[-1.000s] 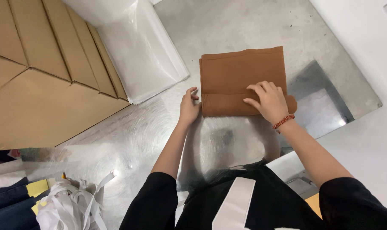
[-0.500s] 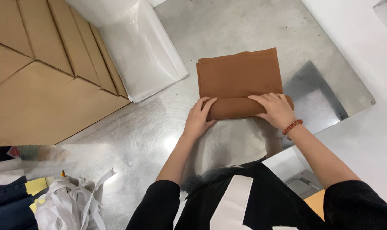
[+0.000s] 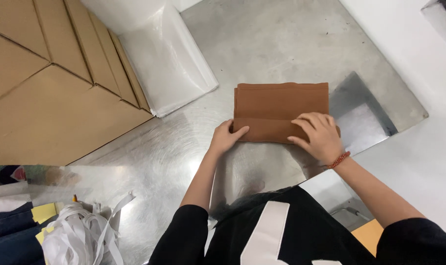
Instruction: The person takes several brown skirts from a clothing rack, removes them from hangers, and folds them neatly on a metal table. The person handles the garments one at a time, smoothing and folding them into compact rectangles before stacking them.
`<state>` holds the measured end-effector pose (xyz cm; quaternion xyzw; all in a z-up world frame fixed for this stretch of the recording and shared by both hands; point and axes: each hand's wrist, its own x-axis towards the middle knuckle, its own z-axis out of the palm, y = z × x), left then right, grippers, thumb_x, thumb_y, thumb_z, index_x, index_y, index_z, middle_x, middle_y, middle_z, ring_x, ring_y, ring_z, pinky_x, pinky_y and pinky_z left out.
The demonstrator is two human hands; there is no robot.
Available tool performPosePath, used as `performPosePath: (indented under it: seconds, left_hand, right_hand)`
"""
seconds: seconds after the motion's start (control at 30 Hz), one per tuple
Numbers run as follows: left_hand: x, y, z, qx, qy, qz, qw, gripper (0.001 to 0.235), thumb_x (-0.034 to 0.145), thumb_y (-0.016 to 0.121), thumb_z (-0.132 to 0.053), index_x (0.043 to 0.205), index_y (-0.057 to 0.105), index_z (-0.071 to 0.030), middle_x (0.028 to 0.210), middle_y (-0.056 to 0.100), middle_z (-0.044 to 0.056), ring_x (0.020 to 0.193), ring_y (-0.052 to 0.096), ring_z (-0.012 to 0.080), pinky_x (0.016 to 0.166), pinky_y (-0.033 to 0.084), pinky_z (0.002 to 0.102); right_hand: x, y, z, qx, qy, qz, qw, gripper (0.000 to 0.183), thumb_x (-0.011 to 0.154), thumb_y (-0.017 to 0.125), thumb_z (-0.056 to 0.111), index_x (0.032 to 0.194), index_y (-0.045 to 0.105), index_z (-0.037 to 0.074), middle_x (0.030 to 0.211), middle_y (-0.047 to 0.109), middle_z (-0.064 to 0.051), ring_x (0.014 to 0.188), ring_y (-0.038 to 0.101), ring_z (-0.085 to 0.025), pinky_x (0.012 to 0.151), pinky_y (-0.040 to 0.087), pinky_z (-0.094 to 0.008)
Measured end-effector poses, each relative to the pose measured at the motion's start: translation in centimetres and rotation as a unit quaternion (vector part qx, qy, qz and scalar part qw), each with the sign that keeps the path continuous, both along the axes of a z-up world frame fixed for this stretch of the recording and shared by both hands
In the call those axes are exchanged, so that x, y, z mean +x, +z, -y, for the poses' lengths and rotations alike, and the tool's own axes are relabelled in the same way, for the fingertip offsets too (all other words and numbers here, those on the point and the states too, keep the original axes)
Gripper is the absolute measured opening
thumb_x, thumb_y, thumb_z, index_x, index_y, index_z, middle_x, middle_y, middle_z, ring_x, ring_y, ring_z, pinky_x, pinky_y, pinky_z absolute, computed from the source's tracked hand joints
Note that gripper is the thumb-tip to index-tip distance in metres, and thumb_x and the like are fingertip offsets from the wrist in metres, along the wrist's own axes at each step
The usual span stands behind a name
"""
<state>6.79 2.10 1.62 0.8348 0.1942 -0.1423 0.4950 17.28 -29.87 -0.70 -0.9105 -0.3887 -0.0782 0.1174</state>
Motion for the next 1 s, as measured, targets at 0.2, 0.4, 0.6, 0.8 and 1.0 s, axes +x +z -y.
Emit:
performPosePath:
  seconds: [0.2,0.4,0.6,0.8,1.0]
  left_hand:
    - [2.0,-3.7,0.4,-0.016,0.100,-0.065,0.993,0.087,0.090,0.068,-0.080,0.144,0.066,-0.012,0.131,0.072,0.015,0.130,0.066,0.0329,0.104,0.059,0.050]
    - [1.8,0.9,2.0,-0.040,0.179,0.008,0.983,0.067,0.103,0.057,-0.064,0.152,0.051,-0.019,0.141,0.054,0.020,0.138,0.056,0.0410,0.111,0.052,0.054]
    - [1.5,0.6,1.8,-0.062,0.184,0.054,0.980,0.073,0.095,0.077,-0.057,0.146,0.055,-0.008,0.150,0.042,0.023,0.145,0.047,0.0472,0.120,0.044,0.056]
    - [4.2,-1.6,0.8,-0.008,0.237,0.036,0.971,0.064,0.102,0.069,-0.054,0.133,0.065,0.001,0.144,0.051,0.024,0.130,0.063,0.0428,0.110,0.055,0.052]
    - [5.7,-2.1,0.6,0.001,0.252,-0.001,0.968,0.068,0.100,0.068,-0.057,0.133,0.065,0.003,0.142,0.054,0.021,0.130,0.064,0.0377,0.102,0.059,0.047]
  right_hand:
    - [-0.2,-1.3,-1.5,-0.023,0.013,0.030,0.999,0.061,0.098,0.068,0.055,0.152,0.056,0.030,0.149,0.060,0.008,0.145,0.049,-0.015,0.121,0.029,-0.046]
    - [6.2,3.5,-4.0,-0.132,0.005,-0.258,0.957,0.052,0.101,0.059,0.063,0.144,0.060,0.034,0.150,0.065,0.011,0.145,0.052,-0.016,0.119,0.023,-0.058]
    - [11.9,4.5,-6.9,-0.218,-0.038,-0.434,0.873,0.066,0.090,0.067,0.075,0.144,0.067,0.037,0.152,0.068,-0.001,0.148,0.055,-0.031,0.122,0.023,-0.053]
    - [11.6,1.0,-7.0,-0.105,-0.056,-0.227,0.967,0.042,0.098,0.071,0.061,0.129,0.072,0.033,0.127,0.070,0.005,0.130,0.061,-0.022,0.113,0.030,-0.052]
    - [7.4,-1.0,-6.7,0.023,0.107,0.029,0.994,0.060,0.102,0.058,0.063,0.151,0.057,0.027,0.145,0.054,0.000,0.143,0.043,-0.021,0.116,0.027,-0.045]
